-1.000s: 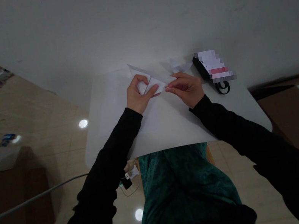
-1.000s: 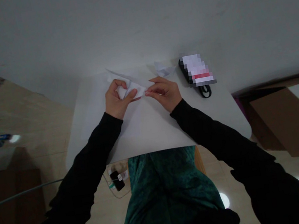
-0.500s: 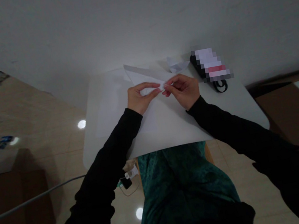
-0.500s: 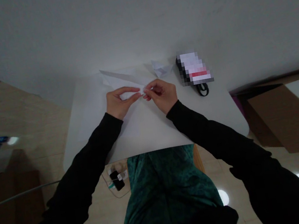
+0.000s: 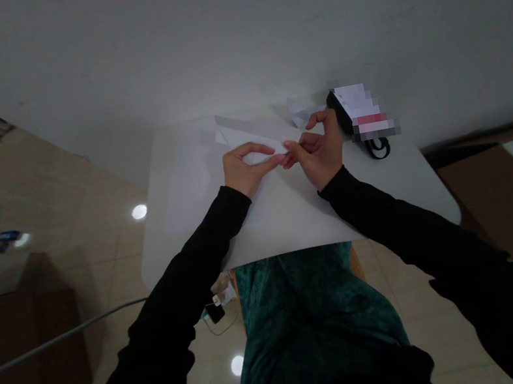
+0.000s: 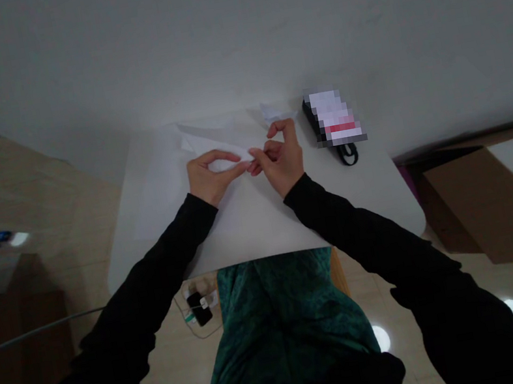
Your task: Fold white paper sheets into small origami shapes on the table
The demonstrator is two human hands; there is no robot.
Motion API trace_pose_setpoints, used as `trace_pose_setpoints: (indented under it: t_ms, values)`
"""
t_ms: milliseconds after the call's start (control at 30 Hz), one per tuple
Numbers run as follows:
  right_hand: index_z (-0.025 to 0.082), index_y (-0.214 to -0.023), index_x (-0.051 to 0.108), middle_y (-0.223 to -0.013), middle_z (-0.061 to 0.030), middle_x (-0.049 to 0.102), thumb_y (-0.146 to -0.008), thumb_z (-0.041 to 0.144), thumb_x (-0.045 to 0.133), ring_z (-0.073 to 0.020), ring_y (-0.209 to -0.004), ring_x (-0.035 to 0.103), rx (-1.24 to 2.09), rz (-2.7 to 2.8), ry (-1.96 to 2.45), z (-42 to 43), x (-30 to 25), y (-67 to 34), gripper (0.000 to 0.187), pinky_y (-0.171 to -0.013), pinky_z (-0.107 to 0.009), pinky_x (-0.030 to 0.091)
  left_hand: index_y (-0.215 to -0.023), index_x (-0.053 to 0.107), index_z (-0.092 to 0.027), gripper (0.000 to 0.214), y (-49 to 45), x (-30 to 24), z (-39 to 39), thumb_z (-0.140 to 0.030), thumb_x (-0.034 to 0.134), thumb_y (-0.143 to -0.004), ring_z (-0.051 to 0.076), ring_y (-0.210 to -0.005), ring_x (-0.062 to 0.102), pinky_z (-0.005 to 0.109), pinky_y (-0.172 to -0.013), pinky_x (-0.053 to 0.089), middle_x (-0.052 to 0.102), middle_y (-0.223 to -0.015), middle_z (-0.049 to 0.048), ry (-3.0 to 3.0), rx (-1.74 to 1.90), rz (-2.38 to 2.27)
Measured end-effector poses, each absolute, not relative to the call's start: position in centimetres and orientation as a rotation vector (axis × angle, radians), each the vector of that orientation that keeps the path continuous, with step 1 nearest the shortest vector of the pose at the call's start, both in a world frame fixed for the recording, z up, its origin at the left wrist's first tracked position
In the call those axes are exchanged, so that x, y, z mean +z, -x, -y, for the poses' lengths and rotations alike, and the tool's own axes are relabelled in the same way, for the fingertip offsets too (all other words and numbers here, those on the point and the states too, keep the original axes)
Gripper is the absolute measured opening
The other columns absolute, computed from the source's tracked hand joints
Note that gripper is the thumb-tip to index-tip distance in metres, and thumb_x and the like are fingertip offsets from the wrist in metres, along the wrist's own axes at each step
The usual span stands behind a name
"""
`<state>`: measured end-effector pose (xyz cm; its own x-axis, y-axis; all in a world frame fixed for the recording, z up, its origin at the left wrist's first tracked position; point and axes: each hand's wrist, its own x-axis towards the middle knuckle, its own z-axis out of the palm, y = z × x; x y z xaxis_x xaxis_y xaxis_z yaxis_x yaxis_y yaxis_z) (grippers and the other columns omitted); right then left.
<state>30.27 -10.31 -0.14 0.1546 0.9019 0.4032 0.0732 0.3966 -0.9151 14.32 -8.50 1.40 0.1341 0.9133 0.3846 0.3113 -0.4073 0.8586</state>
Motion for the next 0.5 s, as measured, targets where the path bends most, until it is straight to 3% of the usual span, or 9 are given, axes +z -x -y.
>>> trace_pose_setpoints:
  t_ms: [133, 233, 333, 433, 500]
  values:
    - [0.033, -0.119, 0.045, -0.063, 0.0096, 0.059, -0.077, 0.048, 0.072, -0.0113, -0.053, 0.064, 0.784, 1.311, 1.006, 10.5, -0.1, -30.1, 0.052, -0.055, -0.025, 0.059, -0.072, 0.069, -0.019, 0.028, -14.2, 0.9, 8.3, -0.040, 0.084, -0.062, 0.017, -0.073, 0.065, 0.036, -0.076, 0.054, 0.070, -0.072, 0.0004, -1.761, 1.277, -1.171]
    - [0.026, -0.098, 0.057, -0.062, 0.0069, 0.061, -0.075, 0.045, 0.075, -0.0121, -0.054, 0.066, 0.841, 1.338, 0.974, 10.4, -0.2, -30.0, 0.034, -0.053, -0.025, 0.058, -0.075, 0.068, -0.018, 0.025, -14.1, 0.3, 8.0, -0.038, 0.082, -0.066, 0.017, -0.074, 0.066, 0.036, -0.075, 0.055, 0.070, -0.075, 0.0014, -1.730, 1.242, -1.147]
    - [0.023, -0.083, 0.059, -0.062, 0.0046, 0.063, -0.073, 0.044, 0.077, -0.0127, -0.055, 0.067, 0.899, 1.351, 0.961, 10.2, -0.3, -30.1, 0.030, -0.052, -0.025, 0.058, -0.077, 0.068, -0.018, 0.024, -14.0, -0.1, 7.5, -0.038, 0.079, -0.069, 0.017, -0.078, 0.067, 0.036, -0.076, 0.056, 0.071, -0.079, 0.0031, -1.746, 1.221, -1.118]
    - [0.023, -0.084, 0.059, -0.059, 0.0053, 0.062, -0.070, 0.049, 0.078, -0.0131, -0.052, 0.066, 0.911, 1.301, 0.964, 9.4, -0.4, -30.7, 0.036, -0.050, -0.026, 0.058, -0.090, 0.069, -0.018, 0.027, -13.7, 0.0, 7.1, -0.040, 0.074, -0.074, 0.017, -0.077, 0.068, 0.033, -0.072, 0.057, 0.072, -0.091, 0.0048, -1.774, 1.188, -1.028]
    - [0.023, -0.088, 0.058, -0.057, 0.0060, 0.061, -0.067, 0.053, 0.079, -0.0132, -0.049, 0.064, 0.893, 1.264, 0.963, 8.7, -0.5, -31.6, 0.042, -0.046, -0.026, 0.056, -0.110, 0.065, -0.020, 0.040, -13.4, 0.2, 7.0, -0.040, 0.072, -0.076, 0.016, -0.075, 0.069, 0.030, -0.066, 0.057, 0.070, -0.101, 0.0058, -1.792, 1.176, -0.927]
